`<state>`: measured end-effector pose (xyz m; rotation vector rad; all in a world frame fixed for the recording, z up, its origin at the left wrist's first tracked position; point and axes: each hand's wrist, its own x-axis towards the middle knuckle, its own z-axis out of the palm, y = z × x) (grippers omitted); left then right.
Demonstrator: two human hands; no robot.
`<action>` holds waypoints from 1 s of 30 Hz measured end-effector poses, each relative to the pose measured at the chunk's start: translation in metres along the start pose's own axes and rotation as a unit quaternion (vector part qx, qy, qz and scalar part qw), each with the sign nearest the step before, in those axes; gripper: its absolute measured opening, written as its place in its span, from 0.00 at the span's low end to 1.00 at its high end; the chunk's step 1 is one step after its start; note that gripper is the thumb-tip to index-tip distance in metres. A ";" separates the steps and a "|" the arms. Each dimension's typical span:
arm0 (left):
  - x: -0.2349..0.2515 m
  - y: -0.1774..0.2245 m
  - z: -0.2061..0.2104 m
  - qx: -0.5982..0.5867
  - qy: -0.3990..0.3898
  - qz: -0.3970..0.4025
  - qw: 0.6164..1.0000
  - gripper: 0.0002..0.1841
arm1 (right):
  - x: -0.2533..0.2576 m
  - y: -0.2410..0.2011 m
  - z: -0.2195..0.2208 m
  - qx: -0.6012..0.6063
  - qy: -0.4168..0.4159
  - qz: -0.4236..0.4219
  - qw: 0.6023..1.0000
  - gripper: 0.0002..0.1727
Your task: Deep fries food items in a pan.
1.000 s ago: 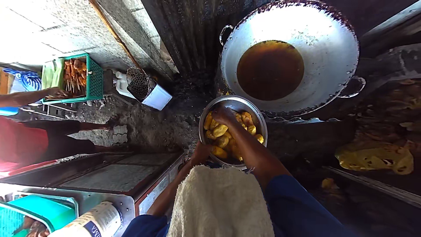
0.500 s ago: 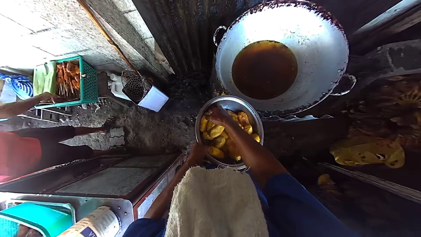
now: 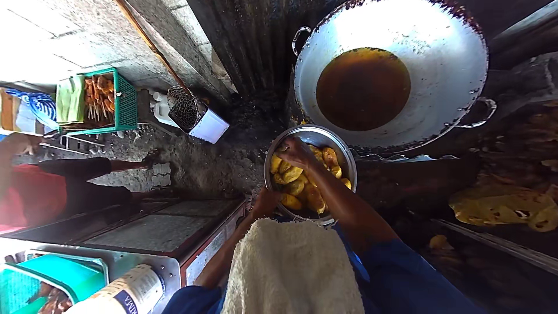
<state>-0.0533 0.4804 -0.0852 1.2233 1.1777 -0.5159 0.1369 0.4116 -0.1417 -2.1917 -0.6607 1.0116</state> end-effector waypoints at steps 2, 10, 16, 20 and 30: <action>0.003 -0.003 0.000 0.002 0.000 0.001 1.000 0.27 | -0.004 -0.001 0.000 -0.011 0.018 -0.015 1.000 0.27; -0.004 0.002 -0.001 -0.025 -0.008 0.021 0.999 0.27 | -0.007 -0.008 -0.007 0.060 -0.025 -0.028 0.997 0.19; -0.001 0.000 -0.003 -0.017 -0.002 0.028 0.999 0.28 | -0.011 -0.003 -0.009 0.033 -0.052 -0.084 0.995 0.23; 0.003 -0.002 -0.003 -0.008 -0.005 0.025 1.000 0.28 | -0.010 0.000 -0.016 -0.069 -0.123 -0.123 0.982 0.22; 0.004 -0.003 0.000 -0.019 0.012 0.002 1.000 0.26 | -0.009 0.036 -0.041 0.088 -0.084 -0.081 0.989 0.21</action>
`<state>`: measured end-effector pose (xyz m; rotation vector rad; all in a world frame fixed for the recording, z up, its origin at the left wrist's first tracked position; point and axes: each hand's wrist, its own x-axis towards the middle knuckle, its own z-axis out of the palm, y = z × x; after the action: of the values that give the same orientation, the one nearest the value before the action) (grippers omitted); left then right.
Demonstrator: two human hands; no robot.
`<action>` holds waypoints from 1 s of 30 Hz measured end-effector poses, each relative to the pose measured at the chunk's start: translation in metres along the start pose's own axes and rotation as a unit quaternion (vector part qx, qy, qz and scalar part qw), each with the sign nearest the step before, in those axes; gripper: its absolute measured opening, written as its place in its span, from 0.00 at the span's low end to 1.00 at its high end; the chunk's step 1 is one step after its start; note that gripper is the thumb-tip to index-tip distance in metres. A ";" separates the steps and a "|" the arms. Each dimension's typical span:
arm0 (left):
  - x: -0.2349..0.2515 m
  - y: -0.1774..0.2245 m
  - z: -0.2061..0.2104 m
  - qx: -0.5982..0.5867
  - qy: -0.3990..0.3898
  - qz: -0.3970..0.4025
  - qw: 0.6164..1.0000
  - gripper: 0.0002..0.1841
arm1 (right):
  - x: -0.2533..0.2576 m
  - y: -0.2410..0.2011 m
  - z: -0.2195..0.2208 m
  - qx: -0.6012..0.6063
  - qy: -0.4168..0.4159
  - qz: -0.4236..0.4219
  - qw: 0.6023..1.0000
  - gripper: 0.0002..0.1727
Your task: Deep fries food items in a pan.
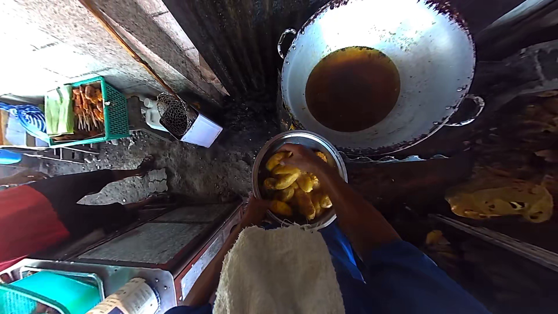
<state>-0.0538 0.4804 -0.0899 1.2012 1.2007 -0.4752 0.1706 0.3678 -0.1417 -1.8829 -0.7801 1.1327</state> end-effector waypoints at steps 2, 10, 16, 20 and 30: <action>-0.001 0.000 0.001 -0.002 0.002 0.000 1.000 0.26 | -0.012 0.011 -0.015 0.083 0.047 0.017 0.995 0.23; 0.003 -0.004 -0.002 -0.003 0.010 0.005 1.000 0.29 | -0.047 0.080 -0.105 0.205 0.373 0.115 0.898 0.27; -0.001 0.005 0.000 0.030 0.023 -0.032 0.999 0.29 | -0.030 0.152 -0.110 0.018 0.400 0.351 0.847 0.24; 0.002 0.002 -0.002 0.034 0.020 -0.034 0.999 0.27 | -0.031 0.118 -0.092 -0.075 0.399 0.371 0.835 0.25; -0.001 0.005 -0.002 0.039 0.009 0.003 0.999 0.29 | -0.037 -0.007 0.076 -0.329 -0.037 -0.069 0.941 0.40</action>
<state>-0.0510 0.4839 -0.0869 1.2781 1.2041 -0.5124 0.0860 0.3643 -0.1423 -2.2764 -1.4451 0.9184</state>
